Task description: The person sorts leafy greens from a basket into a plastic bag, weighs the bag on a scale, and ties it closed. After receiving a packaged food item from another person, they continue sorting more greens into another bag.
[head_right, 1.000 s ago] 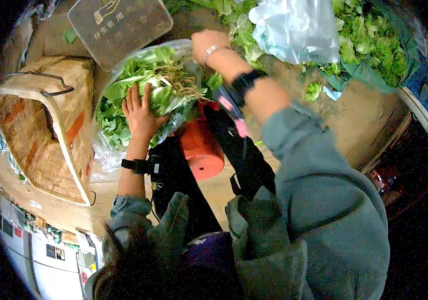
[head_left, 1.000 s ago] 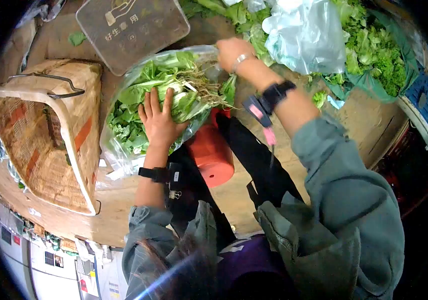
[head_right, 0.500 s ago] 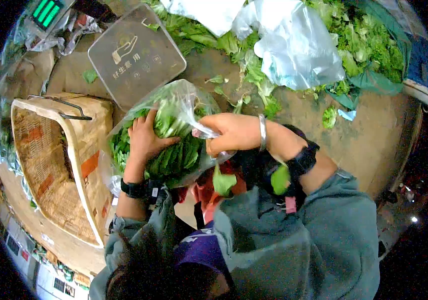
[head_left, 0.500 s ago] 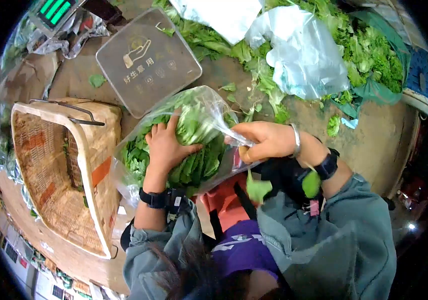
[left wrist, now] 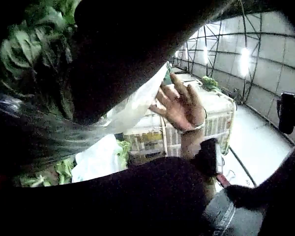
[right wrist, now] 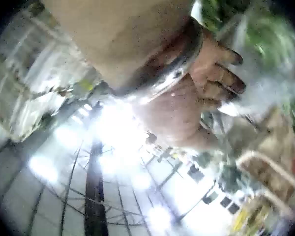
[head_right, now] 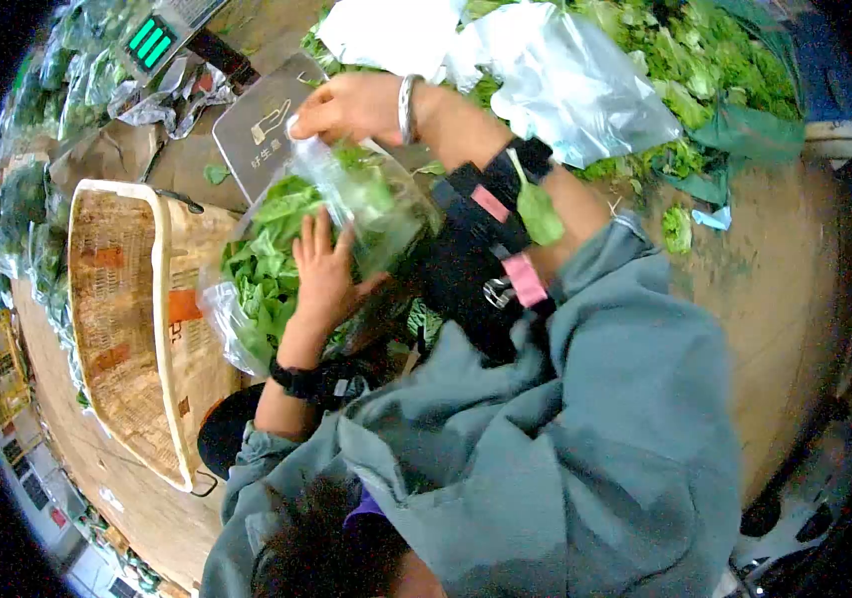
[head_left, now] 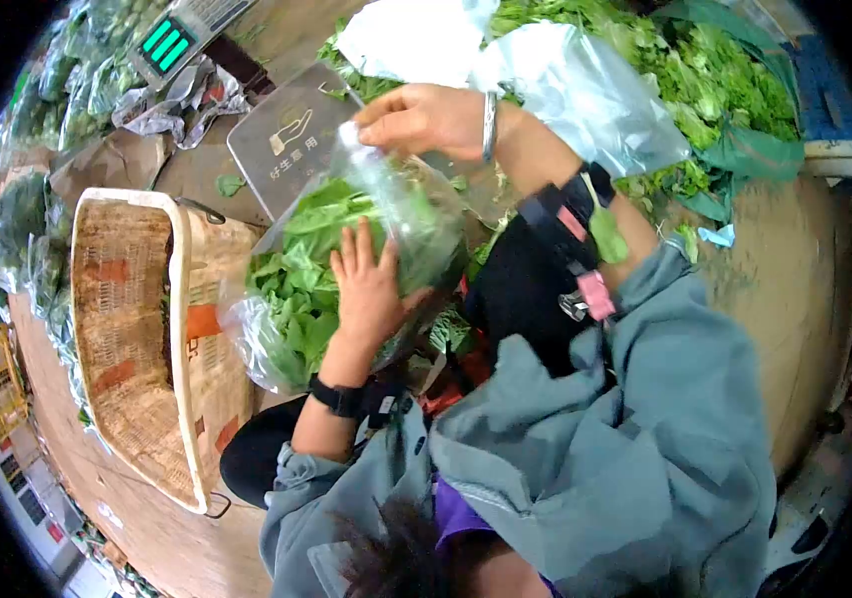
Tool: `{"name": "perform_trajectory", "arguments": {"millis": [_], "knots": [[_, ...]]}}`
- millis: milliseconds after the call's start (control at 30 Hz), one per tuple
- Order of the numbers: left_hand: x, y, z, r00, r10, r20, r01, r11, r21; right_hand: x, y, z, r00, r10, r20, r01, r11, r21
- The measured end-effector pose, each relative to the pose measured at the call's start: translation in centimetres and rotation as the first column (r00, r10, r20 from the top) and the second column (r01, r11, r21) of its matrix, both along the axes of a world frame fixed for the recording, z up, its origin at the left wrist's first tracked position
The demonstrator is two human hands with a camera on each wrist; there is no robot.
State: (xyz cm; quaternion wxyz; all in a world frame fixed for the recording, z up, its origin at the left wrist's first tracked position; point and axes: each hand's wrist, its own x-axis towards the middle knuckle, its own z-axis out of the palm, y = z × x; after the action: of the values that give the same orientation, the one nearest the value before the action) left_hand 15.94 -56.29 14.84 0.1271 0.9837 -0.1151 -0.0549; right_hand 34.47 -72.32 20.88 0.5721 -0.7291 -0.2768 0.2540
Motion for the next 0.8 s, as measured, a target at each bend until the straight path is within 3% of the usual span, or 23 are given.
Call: {"name": "perform_trajectory", "arguments": {"millis": [33, 100, 133, 167, 200, 233, 267, 300, 333, 367, 433, 467, 500, 567, 600, 633, 667, 700, 733, 800], "knots": [[-0.7, 0.0, 0.1, 1.0, -0.017, 0.0, 0.017, 1.0, 0.01, 0.9, -2.5, -0.5, 0.958, -0.057, 0.283, 0.068, 0.997, -0.03], [-1.6, 0.6, 0.1, 0.999, 0.006, 0.042, -0.002, 0.996, -0.091, 2.9, -7.9, -3.9, 0.908, -0.298, 0.295, 0.389, 0.86, -0.331], [-2.0, 0.7, 0.4, 0.99, 0.042, 0.133, -0.023, 0.99, -0.14, 3.7, -10.7, -9.7, 0.961, -0.243, 0.128, 0.273, 0.903, -0.333], [-2.0, 1.1, 0.6, 0.989, 0.059, 0.138, -0.042, 0.992, -0.119, 2.4, -11.9, -13.4, 0.978, -0.084, 0.193, 0.16, 0.892, -0.422], [-2.0, 1.9, 0.8, 0.982, 0.091, 0.164, -0.073, 0.991, -0.111, 0.4, -12.5, -18.9, 0.983, -0.056, -0.172, -0.052, 0.823, -0.566], [-2.3, 2.8, 1.2, 0.974, 0.133, 0.185, -0.116, 0.988, -0.1, -2.2, -14.1, -28.2, 0.785, 0.401, 0.472, -0.145, 0.86, -0.489], [-2.7, 4.1, 1.5, 0.963, 0.223, 0.151, -0.204, 0.97, -0.134, -6.8, -15.9, -32.3, 0.933, 0.222, 0.283, -0.076, 0.891, -0.447], [-3.3, 6.0, 1.6, 0.945, 0.29, 0.151, -0.276, 0.955, -0.108, -11.3, -17.1, -34.7, 0.996, -0.006, 0.089, 0.041, 0.918, -0.395], [-4.0, 8.9, 1.8, 0.911, 0.33, 0.247, -0.339, 0.941, -0.008, -14.3, -17.6, -37.2, 0.996, -0.081, -0.038, 0.052, 0.871, -0.488], [-4.6, 11.4, 2.1, 0.875, 0.347, 0.338, -0.396, 0.914, 0.086, -15.1, -16.7, -37.3, 0.992, -0.112, -0.065, 0.056, 0.826, -0.561], [-5.4, 13.5, 4.4, 0.667, 0.645, 0.374, -0.719, 0.689, 0.093, -15.9, -15.9, -37.5, 0.984, -0.173, -0.045, 0.1, 0.741, -0.664], [-6.6, 16.1, 2.5, 0.698, 0.624, 0.35, -0.697, 0.705, 0.133, -15.1, -15.5, -37.7, 0.979, -0.206, -0.009, 0.144, 0.713, -0.686], [-6.9, 17.5, 1.3, 0.701, 0.687, 0.192, -0.69, 0.721, -0.064, -14.0, -15.1, -36.8, 0.97, -0.239, 0.043, 0.2, 0.683, -0.702], [-7.6, 17.2, 0.4, 0.671, 0.741, -0.019, -0.724, 0.661, 0.196, -10.7, -15.9, -33.4, 0.924, -0.328, 0.196, 0.361, 0.583, -0.728], [-7.7, 16.8, 0.6, 0.709, 0.705, 0.006, -0.689, 0.691, 0.217, -8.3, -16.3, -30.5, 0.882, -0.378, 0.283, 0.454, 0.512, -0.729], [-7.6, 16.5, 0.9, 0.702, 0.712, 0.02, -0.7, 0.685, 0.203, -6.0, -15.9, -23.0, 0.858, -0.385, 0.341, 0.478, 0.357, -0.803], [-7.6, 16.1, 1.1, 0.739, 0.673, 0.02, -0.668, 0.73, 0.145, -4.6, -18.2, -19.8, 0.76, -0.514, 0.396, 0.628, 0.427, -0.65], [-7.7, 15.6, 1.3, 0.774, 0.633, 0.019, -0.632, 0.77, 0.088, -3.4, -19.6, -15.5, 0.653, -0.534, 0.537, 0.756, 0.51, -0.411], [-7.8, 14.3, 1.6, 0.767, 0.641, 0.02, -0.641, 0.764, 0.075, -3.2, -19.1, -9.4, 0.632, -0.63, 0.451, 0.773, 0.549, -0.318], [-7.9, 12.0, 2.3, 0.843, 0.527, 0.104, -0.535, 0.804, 0.261, -5.5, -14.6, 1.8, 0.613, -0.587, 0.528, 0.689, 0.724, 0.005]]}}
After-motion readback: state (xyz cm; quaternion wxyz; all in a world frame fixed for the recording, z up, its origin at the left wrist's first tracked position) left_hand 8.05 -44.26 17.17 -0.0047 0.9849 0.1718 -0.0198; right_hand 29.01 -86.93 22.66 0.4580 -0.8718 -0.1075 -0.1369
